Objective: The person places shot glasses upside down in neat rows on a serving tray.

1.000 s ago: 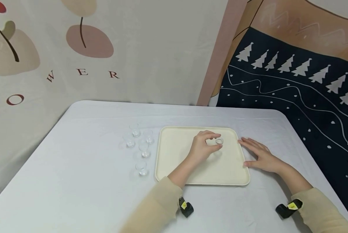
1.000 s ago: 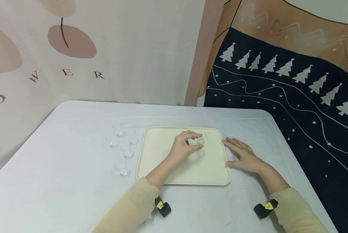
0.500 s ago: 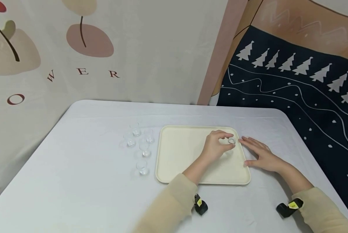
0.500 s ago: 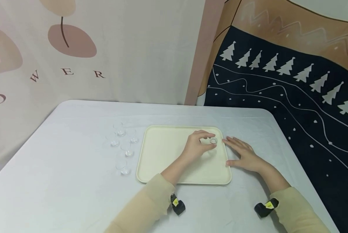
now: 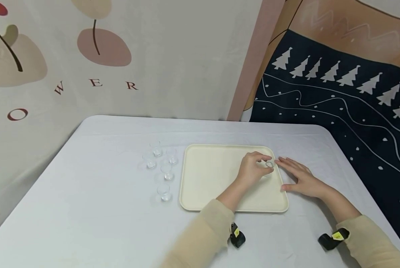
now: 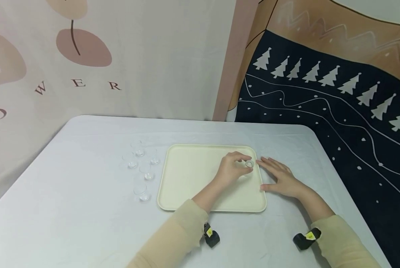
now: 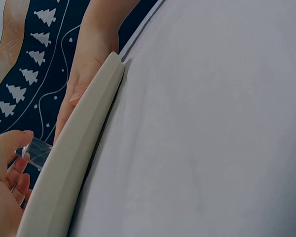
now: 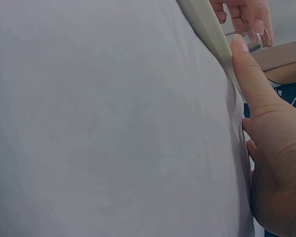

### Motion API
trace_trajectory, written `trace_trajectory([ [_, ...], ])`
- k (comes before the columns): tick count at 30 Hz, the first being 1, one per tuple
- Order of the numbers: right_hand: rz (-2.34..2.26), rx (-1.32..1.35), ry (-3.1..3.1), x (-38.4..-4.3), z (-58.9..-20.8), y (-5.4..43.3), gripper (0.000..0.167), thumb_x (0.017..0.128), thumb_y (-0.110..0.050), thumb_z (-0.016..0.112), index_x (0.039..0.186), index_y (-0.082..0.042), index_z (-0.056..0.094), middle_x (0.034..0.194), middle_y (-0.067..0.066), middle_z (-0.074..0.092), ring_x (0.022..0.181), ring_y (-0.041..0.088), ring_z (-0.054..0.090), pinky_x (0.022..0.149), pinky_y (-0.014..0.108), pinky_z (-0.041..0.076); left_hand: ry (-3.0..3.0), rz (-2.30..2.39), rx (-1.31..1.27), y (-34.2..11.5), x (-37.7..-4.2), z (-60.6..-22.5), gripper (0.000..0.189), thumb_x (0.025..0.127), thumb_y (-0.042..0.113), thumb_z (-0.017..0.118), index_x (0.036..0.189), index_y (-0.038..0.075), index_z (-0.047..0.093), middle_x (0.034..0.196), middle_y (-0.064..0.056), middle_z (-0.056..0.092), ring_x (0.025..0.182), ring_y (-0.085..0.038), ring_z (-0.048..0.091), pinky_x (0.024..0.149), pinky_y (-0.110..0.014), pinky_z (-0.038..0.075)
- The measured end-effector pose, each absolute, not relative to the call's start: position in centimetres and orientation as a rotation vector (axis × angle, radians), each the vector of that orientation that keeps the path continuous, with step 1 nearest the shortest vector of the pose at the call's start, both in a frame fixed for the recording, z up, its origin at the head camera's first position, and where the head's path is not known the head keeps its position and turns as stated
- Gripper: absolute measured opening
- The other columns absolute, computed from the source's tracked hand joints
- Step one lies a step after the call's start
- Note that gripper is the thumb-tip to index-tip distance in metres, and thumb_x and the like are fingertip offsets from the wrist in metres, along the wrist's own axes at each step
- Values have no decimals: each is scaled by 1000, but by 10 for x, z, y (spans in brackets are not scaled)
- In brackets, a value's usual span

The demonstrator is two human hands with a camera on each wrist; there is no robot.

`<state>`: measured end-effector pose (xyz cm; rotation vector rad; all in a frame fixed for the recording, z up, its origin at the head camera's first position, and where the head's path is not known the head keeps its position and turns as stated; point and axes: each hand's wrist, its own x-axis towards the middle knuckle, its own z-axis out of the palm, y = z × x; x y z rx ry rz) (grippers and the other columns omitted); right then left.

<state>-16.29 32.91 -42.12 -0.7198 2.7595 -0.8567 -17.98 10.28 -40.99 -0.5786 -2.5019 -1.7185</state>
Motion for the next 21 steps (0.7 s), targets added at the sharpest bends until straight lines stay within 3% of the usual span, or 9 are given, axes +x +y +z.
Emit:
trace_trajectory([
  [14, -854, -718, 2765, -163, -423, 329, 82, 81, -33, 76, 148, -14, 35, 152, 24, 22, 138, 47, 10, 98, 72, 6, -2471, -1777, -550, 98, -177, -406, 35, 76, 12, 82, 109, 9, 72, 106, 3, 67, 96, -12, 56, 81, -18, 43],
  [21, -851, -724, 2773, -162, -422, 329, 81, 80, -33, 76, 148, -15, 35, 152, 24, 23, 138, 48, 11, 98, 72, 6, -2383, -1860, -579, 83, -169, -397, 36, 78, 13, 80, 112, 6, 71, 107, 4, 67, 102, -21, 57, 85, -28, 46],
])
